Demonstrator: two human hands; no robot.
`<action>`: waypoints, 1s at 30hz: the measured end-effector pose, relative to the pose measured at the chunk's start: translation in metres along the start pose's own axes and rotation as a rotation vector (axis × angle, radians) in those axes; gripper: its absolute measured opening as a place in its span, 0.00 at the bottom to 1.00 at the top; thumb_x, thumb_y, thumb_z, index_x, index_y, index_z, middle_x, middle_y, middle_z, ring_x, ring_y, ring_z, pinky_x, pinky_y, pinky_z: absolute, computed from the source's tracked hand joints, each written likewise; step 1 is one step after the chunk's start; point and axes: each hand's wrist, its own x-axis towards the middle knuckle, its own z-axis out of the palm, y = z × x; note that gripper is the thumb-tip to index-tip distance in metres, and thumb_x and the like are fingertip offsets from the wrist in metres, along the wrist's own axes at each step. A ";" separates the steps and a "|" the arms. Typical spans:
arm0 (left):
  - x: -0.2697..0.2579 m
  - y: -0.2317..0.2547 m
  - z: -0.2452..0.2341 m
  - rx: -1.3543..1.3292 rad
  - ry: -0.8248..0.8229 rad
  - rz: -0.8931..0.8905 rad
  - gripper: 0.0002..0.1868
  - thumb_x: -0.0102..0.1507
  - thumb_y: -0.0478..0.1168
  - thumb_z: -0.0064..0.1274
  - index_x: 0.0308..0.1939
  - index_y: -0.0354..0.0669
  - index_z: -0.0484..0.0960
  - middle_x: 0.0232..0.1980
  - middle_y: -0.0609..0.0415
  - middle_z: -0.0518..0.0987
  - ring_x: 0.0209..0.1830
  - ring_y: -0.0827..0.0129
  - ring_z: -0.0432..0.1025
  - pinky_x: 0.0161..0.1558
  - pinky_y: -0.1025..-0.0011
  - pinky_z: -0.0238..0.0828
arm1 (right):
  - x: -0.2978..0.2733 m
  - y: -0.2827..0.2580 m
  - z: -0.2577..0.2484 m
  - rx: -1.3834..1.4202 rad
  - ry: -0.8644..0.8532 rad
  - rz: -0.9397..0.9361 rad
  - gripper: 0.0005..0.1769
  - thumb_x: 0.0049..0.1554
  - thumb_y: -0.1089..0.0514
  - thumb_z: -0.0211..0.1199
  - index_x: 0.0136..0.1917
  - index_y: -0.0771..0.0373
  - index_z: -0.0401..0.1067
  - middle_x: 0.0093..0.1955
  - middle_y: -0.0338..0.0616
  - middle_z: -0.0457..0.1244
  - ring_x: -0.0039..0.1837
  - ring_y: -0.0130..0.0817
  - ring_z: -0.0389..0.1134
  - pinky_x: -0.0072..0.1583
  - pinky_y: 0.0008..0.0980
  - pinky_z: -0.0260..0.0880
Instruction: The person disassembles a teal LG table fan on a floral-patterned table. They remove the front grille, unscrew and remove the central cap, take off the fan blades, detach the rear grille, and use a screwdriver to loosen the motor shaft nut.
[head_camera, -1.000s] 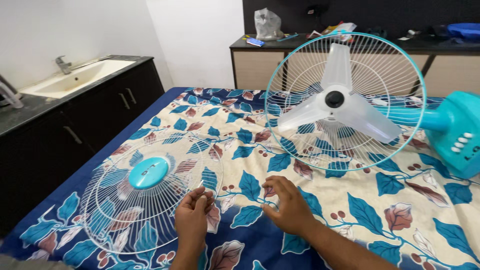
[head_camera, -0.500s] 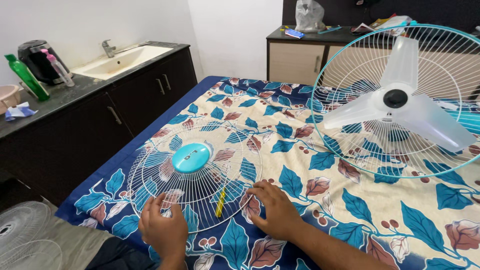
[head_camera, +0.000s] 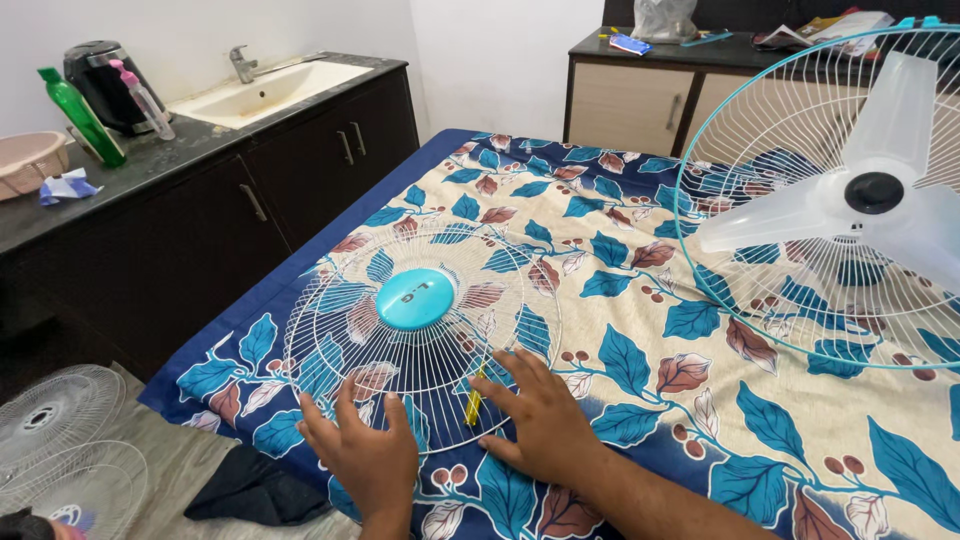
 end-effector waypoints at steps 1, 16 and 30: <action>-0.001 0.000 -0.001 -0.028 -0.004 -0.005 0.32 0.59 0.51 0.56 0.67 0.45 0.74 0.80 0.30 0.47 0.79 0.24 0.36 0.68 0.30 0.44 | 0.001 0.000 0.002 0.023 0.015 0.006 0.41 0.44 0.44 0.77 0.69 0.47 0.68 0.76 0.54 0.53 0.78 0.62 0.48 0.73 0.57 0.49; 0.068 -0.018 -0.016 -0.951 0.109 -0.600 0.28 0.62 0.44 0.59 0.62 0.32 0.73 0.56 0.42 0.77 0.51 0.64 0.73 0.54 0.66 0.70 | -0.006 0.008 0.019 0.084 0.068 0.040 0.26 0.44 0.43 0.78 0.51 0.55 0.75 0.75 0.56 0.55 0.79 0.65 0.48 0.72 0.55 0.56; 0.092 -0.056 -0.007 -1.406 -0.388 -0.796 0.29 0.70 0.57 0.52 0.59 0.34 0.77 0.37 0.60 0.73 0.31 0.77 0.64 0.42 0.73 0.71 | -0.004 0.016 0.015 -0.044 0.336 -0.073 0.29 0.46 0.51 0.75 0.56 0.59 0.64 0.74 0.60 0.54 0.77 0.66 0.50 0.72 0.59 0.52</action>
